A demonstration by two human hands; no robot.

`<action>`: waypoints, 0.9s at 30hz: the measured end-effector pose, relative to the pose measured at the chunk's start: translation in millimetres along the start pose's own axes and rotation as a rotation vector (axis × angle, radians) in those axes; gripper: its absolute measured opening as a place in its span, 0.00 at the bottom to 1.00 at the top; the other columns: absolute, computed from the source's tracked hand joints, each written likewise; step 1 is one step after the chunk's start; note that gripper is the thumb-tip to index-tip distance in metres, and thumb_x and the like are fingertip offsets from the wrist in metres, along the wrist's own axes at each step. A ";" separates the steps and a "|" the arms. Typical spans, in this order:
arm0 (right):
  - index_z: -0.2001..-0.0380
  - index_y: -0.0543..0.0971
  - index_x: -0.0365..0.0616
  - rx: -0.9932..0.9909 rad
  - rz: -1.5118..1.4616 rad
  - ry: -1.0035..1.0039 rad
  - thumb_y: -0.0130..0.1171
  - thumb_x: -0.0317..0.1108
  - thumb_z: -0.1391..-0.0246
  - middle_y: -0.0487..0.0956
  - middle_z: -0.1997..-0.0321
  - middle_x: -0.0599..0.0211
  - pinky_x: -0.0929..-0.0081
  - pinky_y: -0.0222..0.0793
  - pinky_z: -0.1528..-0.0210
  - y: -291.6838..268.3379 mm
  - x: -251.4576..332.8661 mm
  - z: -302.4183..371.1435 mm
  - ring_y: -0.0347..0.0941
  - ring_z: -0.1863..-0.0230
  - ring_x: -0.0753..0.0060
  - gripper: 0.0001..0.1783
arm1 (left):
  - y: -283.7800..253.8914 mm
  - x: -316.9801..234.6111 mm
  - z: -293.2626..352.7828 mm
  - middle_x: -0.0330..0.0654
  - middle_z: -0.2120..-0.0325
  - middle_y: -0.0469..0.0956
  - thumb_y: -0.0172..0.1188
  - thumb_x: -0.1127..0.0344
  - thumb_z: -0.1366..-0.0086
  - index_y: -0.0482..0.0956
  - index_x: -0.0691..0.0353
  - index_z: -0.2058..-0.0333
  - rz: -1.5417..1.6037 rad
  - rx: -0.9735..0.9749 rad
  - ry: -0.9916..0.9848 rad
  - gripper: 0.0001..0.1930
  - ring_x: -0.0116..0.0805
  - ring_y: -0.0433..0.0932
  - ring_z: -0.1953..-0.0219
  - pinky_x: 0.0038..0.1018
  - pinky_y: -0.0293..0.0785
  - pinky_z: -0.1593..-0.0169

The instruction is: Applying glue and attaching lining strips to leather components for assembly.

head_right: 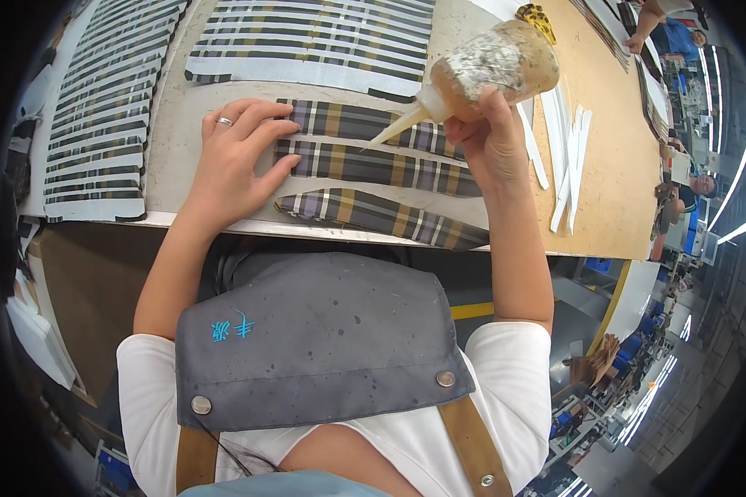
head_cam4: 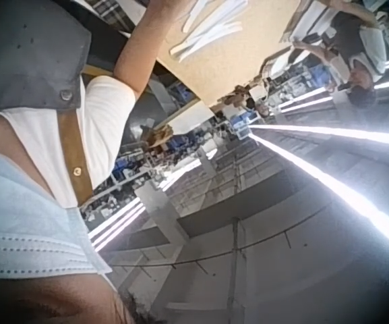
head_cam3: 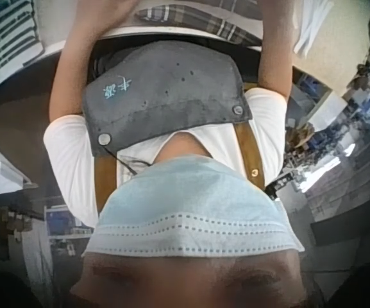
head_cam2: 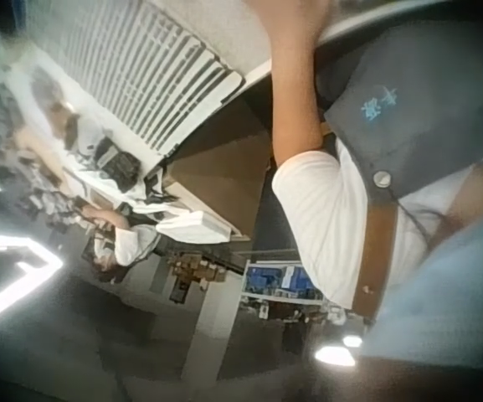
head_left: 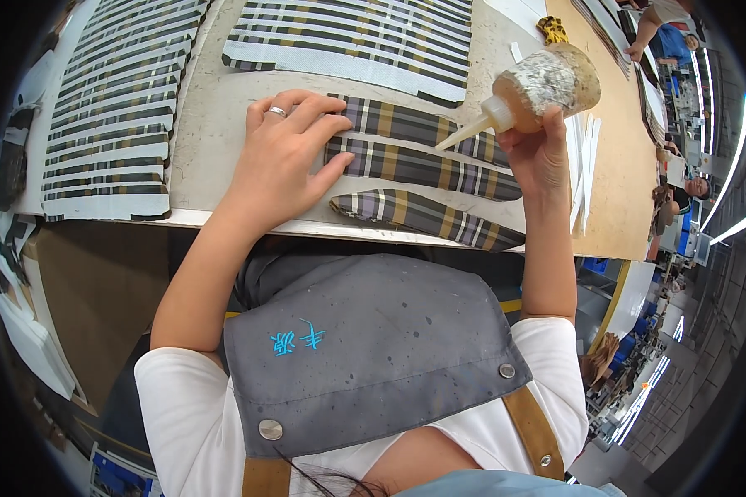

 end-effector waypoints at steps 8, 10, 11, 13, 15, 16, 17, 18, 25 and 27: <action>0.56 0.71 0.35 -0.047 0.258 -0.089 0.66 0.47 0.52 0.78 0.64 0.60 0.78 0.74 0.73 23.3 3.4 -1.3 0.75 0.72 0.72 0.29 | -0.5 -1.7 0.0 0.34 0.55 0.75 0.64 0.66 0.49 0.78 0.56 0.62 -0.024 -0.008 0.017 0.13 0.37 0.68 0.48 0.34 0.54 0.43; 0.57 0.72 0.35 0.029 0.336 -0.070 0.66 0.46 0.52 0.78 0.65 0.61 0.79 0.74 0.73 26.7 1.7 -1.9 0.75 0.73 0.73 0.28 | -0.3 -1.7 0.4 0.34 0.56 0.75 0.64 0.66 0.49 0.79 0.56 0.62 -0.026 -0.012 0.017 0.13 0.37 0.68 0.48 0.34 0.54 0.43; 0.58 0.72 0.35 0.005 0.351 -0.113 0.67 0.45 0.53 0.78 0.66 0.62 0.80 0.74 0.74 32.4 3.0 -1.8 0.75 0.74 0.74 0.27 | -0.2 -1.7 0.0 0.34 0.56 0.75 0.63 0.66 0.49 0.79 0.56 0.62 -0.026 -0.012 0.017 0.13 0.37 0.68 0.48 0.34 0.54 0.43; 0.59 0.73 0.35 -0.021 0.366 -0.154 0.68 0.44 0.53 0.78 0.67 0.62 0.81 0.73 0.74 41.8 2.9 -2.6 0.75 0.75 0.75 0.26 | 0.7 -1.2 -0.5 0.34 0.56 0.75 0.63 0.66 0.48 0.79 0.56 0.62 -0.024 -0.011 0.016 0.13 0.37 0.68 0.48 0.34 0.54 0.43; 0.58 0.73 0.35 -0.043 0.460 -0.208 0.70 0.43 0.55 0.79 0.67 0.62 0.82 0.72 0.76 48.6 3.1 -3.8 0.75 0.74 0.77 0.27 | 0.9 -0.6 0.0 0.34 0.57 0.75 0.63 0.64 0.47 0.78 0.55 0.63 -0.024 -0.022 0.024 0.11 0.35 0.69 0.49 0.36 0.53 0.43; 0.58 0.73 0.35 -0.042 0.460 -0.206 0.70 0.43 0.55 0.79 0.67 0.62 0.82 0.72 0.76 48.9 3.3 -4.0 0.75 0.74 0.77 0.27 | 1.2 -0.3 0.3 0.34 0.57 0.75 0.63 0.64 0.47 0.78 0.55 0.63 -0.024 -0.021 0.022 0.11 0.35 0.69 0.49 0.36 0.53 0.43; 0.57 0.72 0.35 0.015 0.533 -0.195 0.68 0.45 0.53 0.78 0.66 0.63 0.80 0.72 0.75 51.2 2.8 -4.3 0.75 0.73 0.75 0.28 | 1.2 -0.1 0.4 0.34 0.57 0.75 0.63 0.64 0.47 0.78 0.55 0.63 -0.027 -0.023 0.022 0.11 0.35 0.69 0.49 0.36 0.53 0.44; 0.55 0.70 0.35 0.072 0.605 -0.185 0.66 0.47 0.51 0.78 0.65 0.63 0.77 0.72 0.74 53.9 2.1 -4.5 0.75 0.73 0.73 0.29 | 1.1 -0.1 0.4 0.34 0.57 0.75 0.63 0.64 0.47 0.78 0.56 0.63 -0.030 -0.025 0.021 0.11 0.35 0.69 0.49 0.36 0.53 0.44; 0.54 0.70 0.34 0.127 0.709 -0.296 0.70 0.39 0.54 0.78 0.63 0.63 0.74 0.76 0.64 66.9 4.4 0.2 0.77 0.65 0.70 0.29 | -0.4 -0.8 -1.0 0.34 0.57 0.75 0.63 0.65 0.47 0.78 0.56 0.63 -0.032 -0.028 0.031 0.12 0.36 0.69 0.50 0.35 0.54 0.44; 0.53 0.70 0.34 0.263 0.780 -0.462 0.71 0.34 0.55 0.79 0.61 0.62 0.73 0.75 0.57 71.6 5.2 0.3 0.77 0.60 0.69 0.29 | -0.2 -0.6 -0.4 0.34 0.56 0.75 0.63 0.66 0.48 0.78 0.56 0.62 -0.033 -0.010 0.019 0.13 0.37 0.69 0.49 0.34 0.54 0.44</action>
Point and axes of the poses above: each hand's wrist, its own z-axis away from the middle knuckle, its own y-axis out of the palm, x = y × z, the point moved 4 cm from there along -z, towards the middle knuckle
